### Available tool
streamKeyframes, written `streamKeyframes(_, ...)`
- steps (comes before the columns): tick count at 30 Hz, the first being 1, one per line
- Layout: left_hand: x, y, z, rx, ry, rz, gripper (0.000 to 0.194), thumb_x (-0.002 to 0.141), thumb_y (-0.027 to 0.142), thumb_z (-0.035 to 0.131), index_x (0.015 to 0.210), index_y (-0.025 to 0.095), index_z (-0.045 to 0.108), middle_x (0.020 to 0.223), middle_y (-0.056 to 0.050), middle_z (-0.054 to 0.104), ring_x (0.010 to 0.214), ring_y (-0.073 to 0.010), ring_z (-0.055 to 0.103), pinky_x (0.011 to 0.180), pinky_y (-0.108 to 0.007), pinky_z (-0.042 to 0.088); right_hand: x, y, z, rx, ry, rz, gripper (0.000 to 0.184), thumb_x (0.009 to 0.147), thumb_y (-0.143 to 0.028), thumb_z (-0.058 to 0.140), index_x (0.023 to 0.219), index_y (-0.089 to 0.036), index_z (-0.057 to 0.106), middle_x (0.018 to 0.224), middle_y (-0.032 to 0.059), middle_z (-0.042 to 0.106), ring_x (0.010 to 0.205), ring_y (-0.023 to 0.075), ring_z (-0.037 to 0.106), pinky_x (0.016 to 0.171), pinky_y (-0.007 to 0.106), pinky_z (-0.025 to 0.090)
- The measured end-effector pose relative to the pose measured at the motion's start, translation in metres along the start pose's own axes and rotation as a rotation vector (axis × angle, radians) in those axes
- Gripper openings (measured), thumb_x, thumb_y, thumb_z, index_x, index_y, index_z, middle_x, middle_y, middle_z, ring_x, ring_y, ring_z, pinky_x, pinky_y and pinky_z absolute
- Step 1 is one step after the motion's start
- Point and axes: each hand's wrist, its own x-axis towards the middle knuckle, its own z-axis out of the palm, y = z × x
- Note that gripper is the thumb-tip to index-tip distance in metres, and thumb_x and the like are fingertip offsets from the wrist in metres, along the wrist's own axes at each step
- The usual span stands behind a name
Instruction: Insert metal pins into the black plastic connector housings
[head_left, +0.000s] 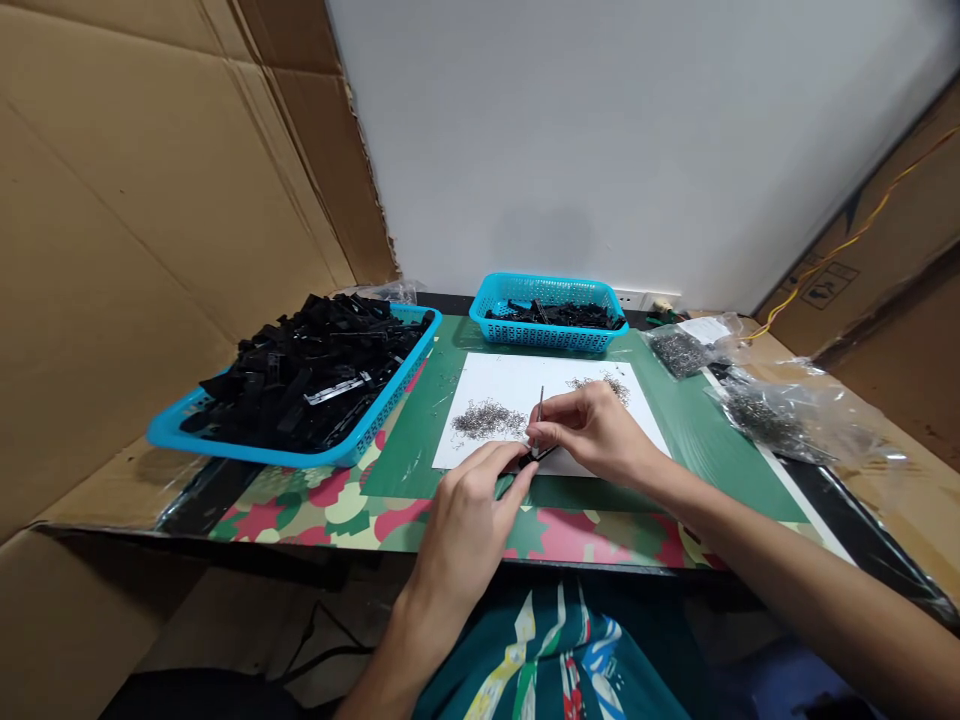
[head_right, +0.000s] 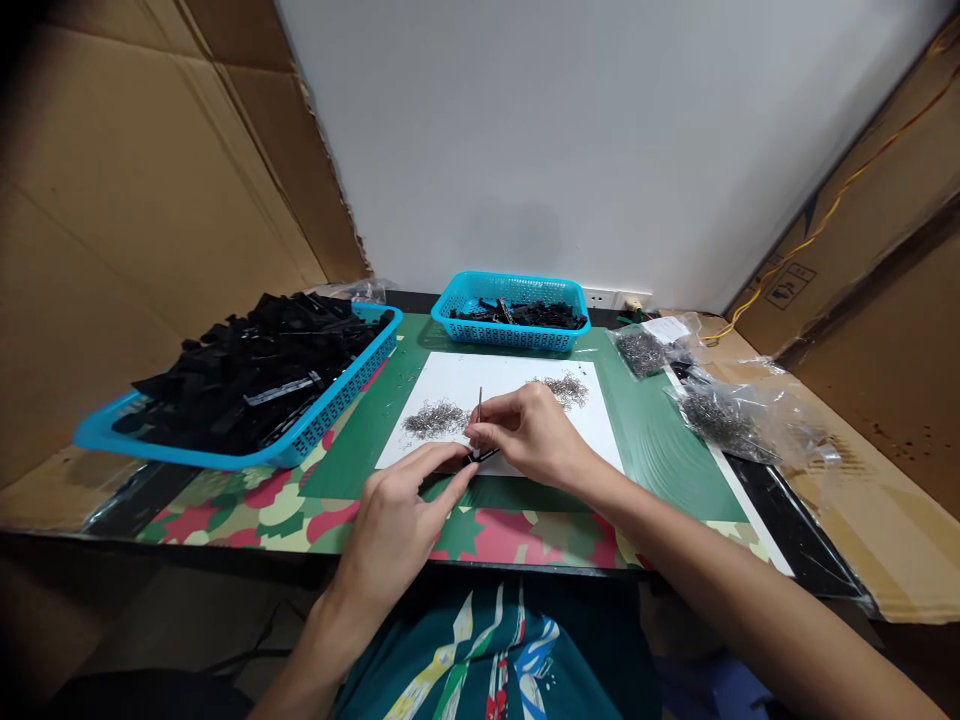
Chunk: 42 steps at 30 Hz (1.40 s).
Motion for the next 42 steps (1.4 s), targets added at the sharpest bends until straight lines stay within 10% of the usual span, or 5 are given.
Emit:
streamKeyframes(8, 0.004, -0.001, 0.000, -0.022, 0.021, -0.075, 0.007, 0.099, 0.023, 0.066, 0.106, 0.024, 0.069, 0.103, 0.000, 0.077, 0.093, -0.0194, 0.074, 0.082, -0.030, 0.056, 0.003, -0.001, 0.002, 0.047, 0.140, -0.035, 0.021, 0.095, -0.030, 0.066, 0.082, -0.015, 0.072, 0.076, 0.0052, 0.074, 0.071, 0.0182, 0.070, 0.068, 0.030, 0.054)
streamKeyframes(15, 0.005, -0.002, -0.003, -0.058, 0.010, -0.188, 0.011, 0.106, 0.033, 0.052, 0.112, 0.026, 0.058, 0.100, -0.003, 0.073, 0.094, -0.0221, 0.074, 0.077, -0.032, 0.056, 0.011, 0.017, -0.072, -0.173, 0.452, -0.041, 0.018, 0.095, -0.024, 0.051, 0.095, -0.017, 0.068, 0.066, -0.0001, 0.058, 0.063, 0.0153, 0.055, 0.061, 0.030, 0.041)
streamKeyframes(25, 0.007, -0.003, -0.005, -0.046, 0.011, -0.119, 0.009, 0.103, 0.029, 0.056, 0.112, 0.027, 0.057, 0.098, 0.000, 0.071, 0.089, -0.0194, 0.073, 0.075, -0.028, 0.056, 0.001, 0.028, -0.116, -0.612, 0.016, 0.265, 0.013, 0.078, -0.025, 0.073, 0.070, -0.015, 0.077, 0.053, -0.0030, 0.046, 0.053, 0.0118, 0.036, 0.054, 0.030, 0.024)
streamKeyframes(42, 0.006, 0.000, -0.007, -0.032, -0.116, -0.070, 0.012, 0.106, 0.025, 0.052, 0.114, 0.028, 0.061, 0.108, -0.002, 0.070, 0.093, -0.0193, 0.070, 0.078, -0.029, 0.055, 0.000, 0.038, -0.113, -0.493, -0.040, 0.262, 0.008, 0.075, -0.021, 0.072, 0.072, -0.014, 0.077, 0.055, -0.0033, 0.049, 0.053, 0.0107, 0.038, 0.053, 0.028, 0.026)
